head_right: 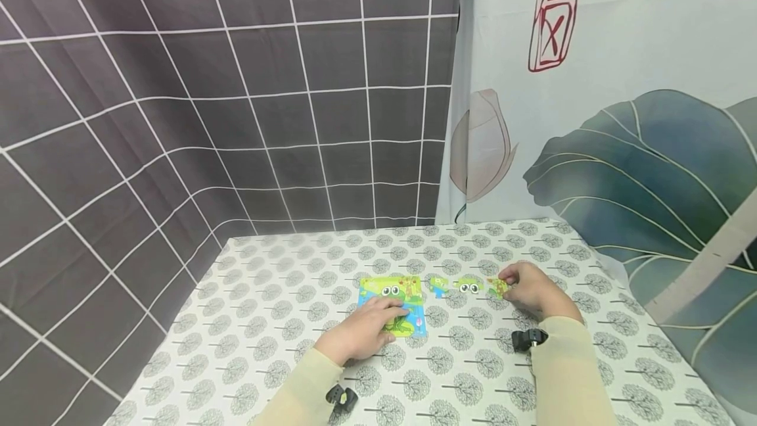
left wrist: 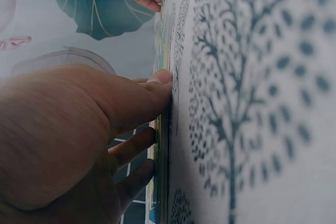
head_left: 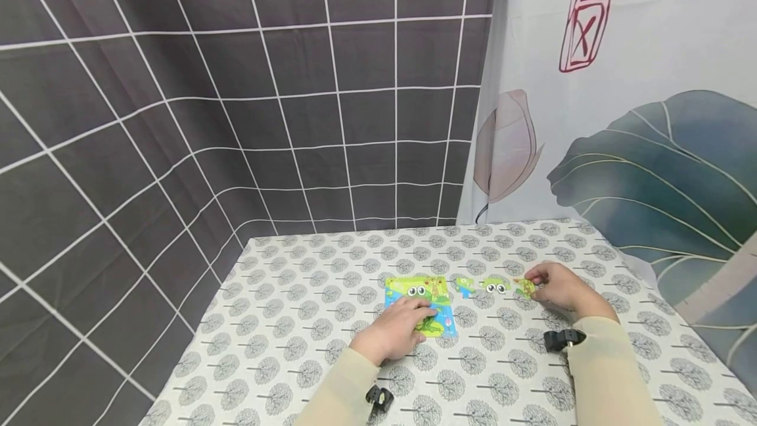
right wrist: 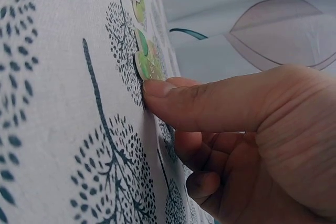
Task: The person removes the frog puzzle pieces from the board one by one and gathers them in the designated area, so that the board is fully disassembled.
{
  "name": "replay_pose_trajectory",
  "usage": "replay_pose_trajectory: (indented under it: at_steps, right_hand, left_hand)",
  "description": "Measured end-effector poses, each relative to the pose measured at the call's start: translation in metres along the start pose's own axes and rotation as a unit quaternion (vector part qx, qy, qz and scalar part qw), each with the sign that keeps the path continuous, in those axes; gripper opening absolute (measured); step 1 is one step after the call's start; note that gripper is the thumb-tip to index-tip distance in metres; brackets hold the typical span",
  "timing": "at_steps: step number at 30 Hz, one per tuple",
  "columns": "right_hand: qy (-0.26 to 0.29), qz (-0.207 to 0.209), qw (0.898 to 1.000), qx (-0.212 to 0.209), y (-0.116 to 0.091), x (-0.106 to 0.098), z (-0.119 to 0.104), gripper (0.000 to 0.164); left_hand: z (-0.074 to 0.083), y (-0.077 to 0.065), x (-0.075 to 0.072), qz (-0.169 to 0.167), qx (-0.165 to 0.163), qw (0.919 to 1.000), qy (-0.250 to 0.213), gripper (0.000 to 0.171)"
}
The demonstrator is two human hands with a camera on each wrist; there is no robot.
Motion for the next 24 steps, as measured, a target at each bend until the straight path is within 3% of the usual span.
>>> replay_pose_trajectory:
  at_steps: [9, 18, 24]
  right_hand:
    - [0.018, 0.000, 1.000, 0.015, -0.001, -0.001, -0.008, 0.047]
    - [-0.008, 0.013, 0.998, -0.063, 0.009, 0.019, -0.040, 0.031]
    - [0.011, 0.003, 0.995, -0.100, 0.020, 0.043, -0.066, 0.023]
  left_hand:
    - [-0.001, -0.002, -0.002, 0.015, -0.004, 0.9994, -0.030, 0.058]
    - [-0.004, -0.006, -0.007, 0.026, -0.021, 0.9957, -0.087, 0.055]
    - [-0.018, -0.013, -0.010, 0.044, -0.027, 0.9940, -0.097, 0.051]
Point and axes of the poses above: each hand's wrist, its own y-axis towards the middle knuckle, its own x-axis out of the palm, z = x × y, the point moved 3 cm from there along y, towards the middle knuckle, and after that the axes turned 3 degrees about y, right-handed, at the moved point
